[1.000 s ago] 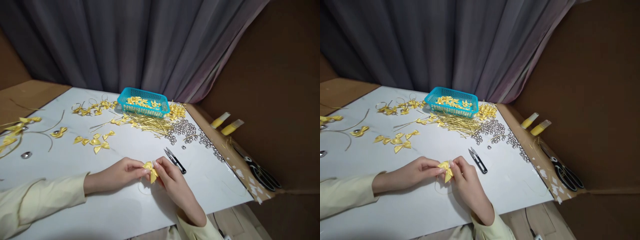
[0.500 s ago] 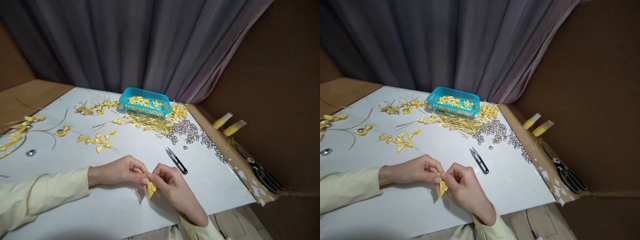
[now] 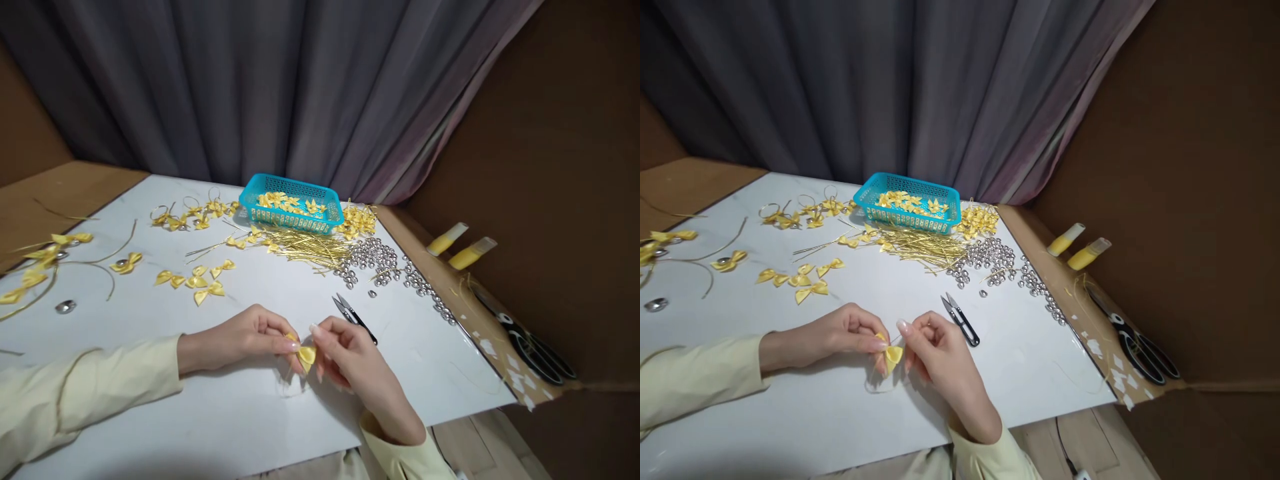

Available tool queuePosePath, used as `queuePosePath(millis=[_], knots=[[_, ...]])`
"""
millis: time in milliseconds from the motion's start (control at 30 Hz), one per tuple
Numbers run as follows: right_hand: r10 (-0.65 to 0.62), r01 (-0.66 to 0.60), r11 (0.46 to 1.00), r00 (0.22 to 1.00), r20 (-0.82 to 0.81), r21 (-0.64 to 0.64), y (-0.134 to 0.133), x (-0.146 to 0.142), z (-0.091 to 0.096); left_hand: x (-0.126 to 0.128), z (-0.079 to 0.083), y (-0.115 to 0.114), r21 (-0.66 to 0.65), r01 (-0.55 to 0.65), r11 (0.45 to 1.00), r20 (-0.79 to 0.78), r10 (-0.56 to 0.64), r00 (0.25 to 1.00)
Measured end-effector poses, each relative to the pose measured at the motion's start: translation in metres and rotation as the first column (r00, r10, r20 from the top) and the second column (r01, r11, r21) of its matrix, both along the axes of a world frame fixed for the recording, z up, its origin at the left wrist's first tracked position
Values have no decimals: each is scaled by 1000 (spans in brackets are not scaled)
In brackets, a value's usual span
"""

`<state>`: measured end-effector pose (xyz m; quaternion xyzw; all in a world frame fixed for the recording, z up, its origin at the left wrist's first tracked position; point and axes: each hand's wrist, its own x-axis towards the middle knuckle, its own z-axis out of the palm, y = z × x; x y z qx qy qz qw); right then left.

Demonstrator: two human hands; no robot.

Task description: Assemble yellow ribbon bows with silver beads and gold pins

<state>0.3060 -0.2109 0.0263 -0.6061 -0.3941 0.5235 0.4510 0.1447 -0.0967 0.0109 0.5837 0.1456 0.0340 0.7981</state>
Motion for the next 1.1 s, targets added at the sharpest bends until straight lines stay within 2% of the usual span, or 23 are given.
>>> queuePosePath(millis=[133,233,400,500,667,733,867,1000,1067,1100], knots=[[199,-196,980,977,78,-47,-4,-3,0,-1,3,-4,17,6,1000,0,-6,1000],[262,-259,965,957,121,-39,-6,-7,2,-1,4,-8,-1,31,1000,-14,-31,999],[188,-194,981,965,181,14,-5,-12,4,-1,3,-13,-26,-36,999,-68,34,997],[129,-145,988,968,215,57,-6,-16,2,-1,3,-14,-56,-32,998,-62,29,998],[101,-135,983,963,248,123,-8,-19,1,1,3,-12,-42,-23,999,-42,22,999],[55,-87,986,974,221,139,-8,-17,2,1,2,-12,-21,-26,999,-53,25,998],[-185,150,972,963,196,182,-7,-3,6,-3,0,-14,0,-2,1000,-95,2,996],[-282,264,950,955,95,166,-8,24,13,-5,-1,-15,-59,-17,998,-103,11,995],[-343,326,928,936,76,181,-11,40,16,-4,0,-15,-86,-35,996,-97,26,995],[-418,393,893,905,81,218,-13,49,18,-3,1,-14,-93,-41,995,-97,32,995]])
